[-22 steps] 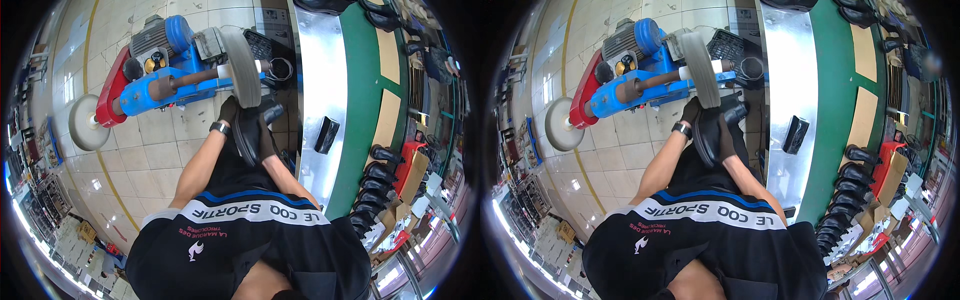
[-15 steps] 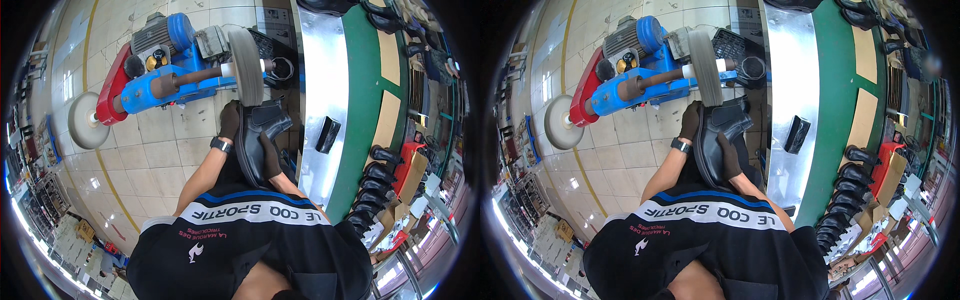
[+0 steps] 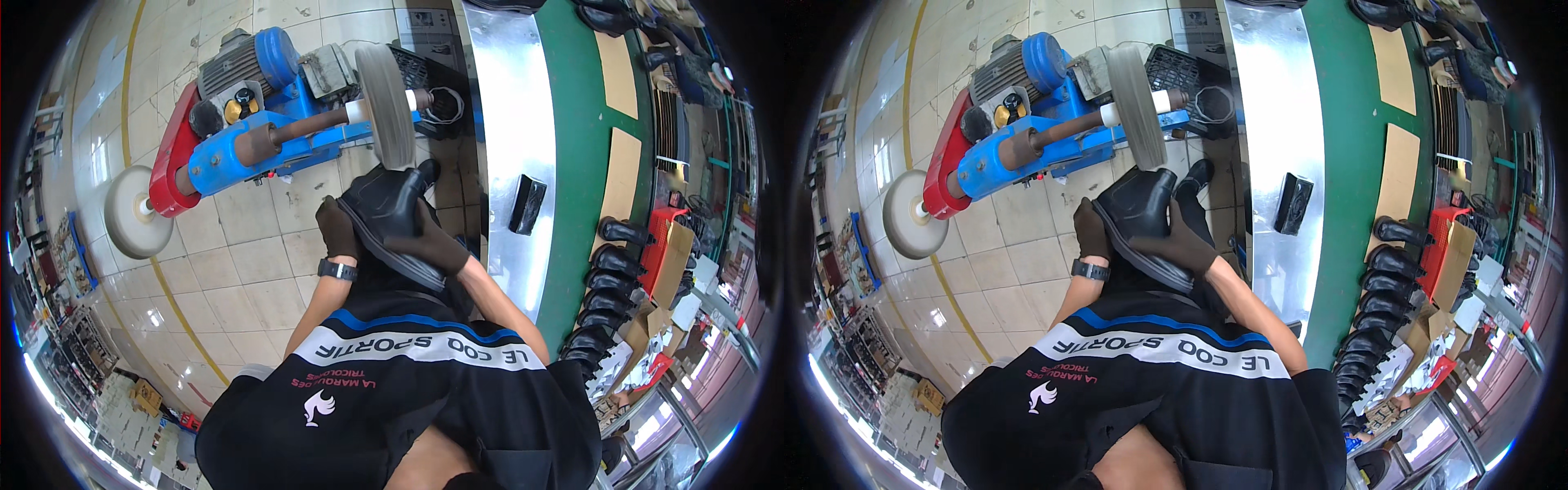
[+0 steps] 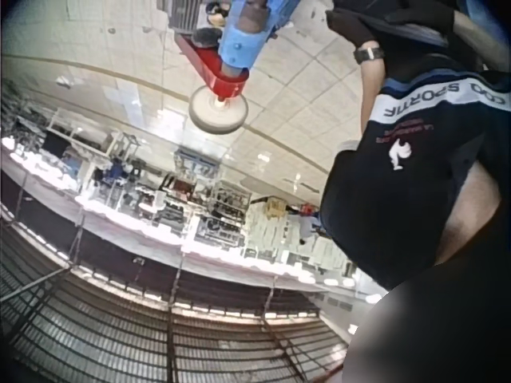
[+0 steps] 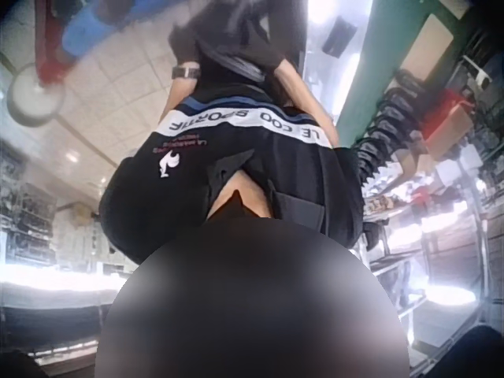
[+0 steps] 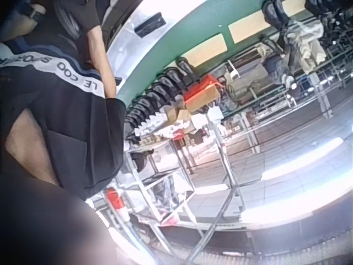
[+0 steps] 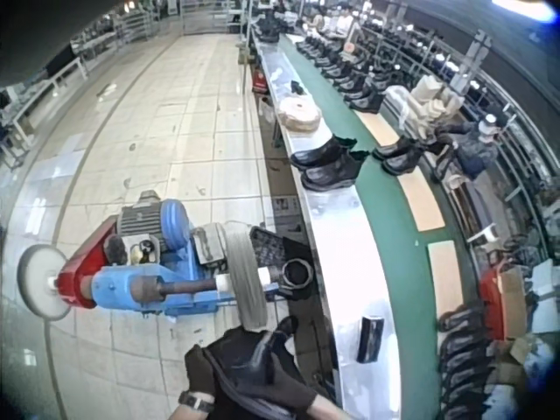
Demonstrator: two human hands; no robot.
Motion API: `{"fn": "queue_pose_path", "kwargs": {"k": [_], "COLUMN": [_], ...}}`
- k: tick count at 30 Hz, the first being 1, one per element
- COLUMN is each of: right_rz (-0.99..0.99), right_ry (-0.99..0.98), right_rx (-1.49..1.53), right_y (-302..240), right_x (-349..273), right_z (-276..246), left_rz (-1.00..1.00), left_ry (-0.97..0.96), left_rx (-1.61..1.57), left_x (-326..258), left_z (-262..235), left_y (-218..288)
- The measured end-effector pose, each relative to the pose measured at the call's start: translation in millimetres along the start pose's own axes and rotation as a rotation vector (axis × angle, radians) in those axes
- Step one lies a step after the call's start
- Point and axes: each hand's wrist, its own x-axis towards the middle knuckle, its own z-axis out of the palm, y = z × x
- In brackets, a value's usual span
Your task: Polishing the soles and sides of black boots using a rotary brush machine.
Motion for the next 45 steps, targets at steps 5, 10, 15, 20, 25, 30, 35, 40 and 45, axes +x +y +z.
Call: {"fn": "queue_pose_path", "kwargs": {"k": [5,10,15,20,25,30,35,40,45], "right_rz": [0.217,0.208,-0.029,-0.121,0.089,0.190,-0.264,-0.147,-0.127], "right_ry": [-0.027,0.067,0.080,0.051,0.062,0.122,0.395,0.505,0.561], "right_rx": [-1.025,-0.798,-0.383,-0.177,0.532,0.728,-0.011,-0.226,-0.083], "right_y": [-51,-49,-26,-25,9,48,31,4,-2], "right_x": [-42,-64,-62,-59,-54,-57,-46,-29,-5], "right_z": [6,-7,-25,-34,-44,-53,-46,-40,-45], "left_rz": [0.242,-0.479,0.662,0.107,0.486,0.527,1.112,0.995,1.203], "left_ry": [-0.168,-0.596,-0.871,-1.245,-0.605,-0.637,-0.306,-0.358,-0.222], "left_rx": [0.110,-0.967,-0.118,-1.369,0.048,0.313,0.362,0.553,0.461], "left_x": [-34,-20,24,42,28,24,29,37,60], "left_z": [-23,-28,39,88,47,9,10,28,52], "left_y": [58,80,3,-20,41,78,78,63,47]}}
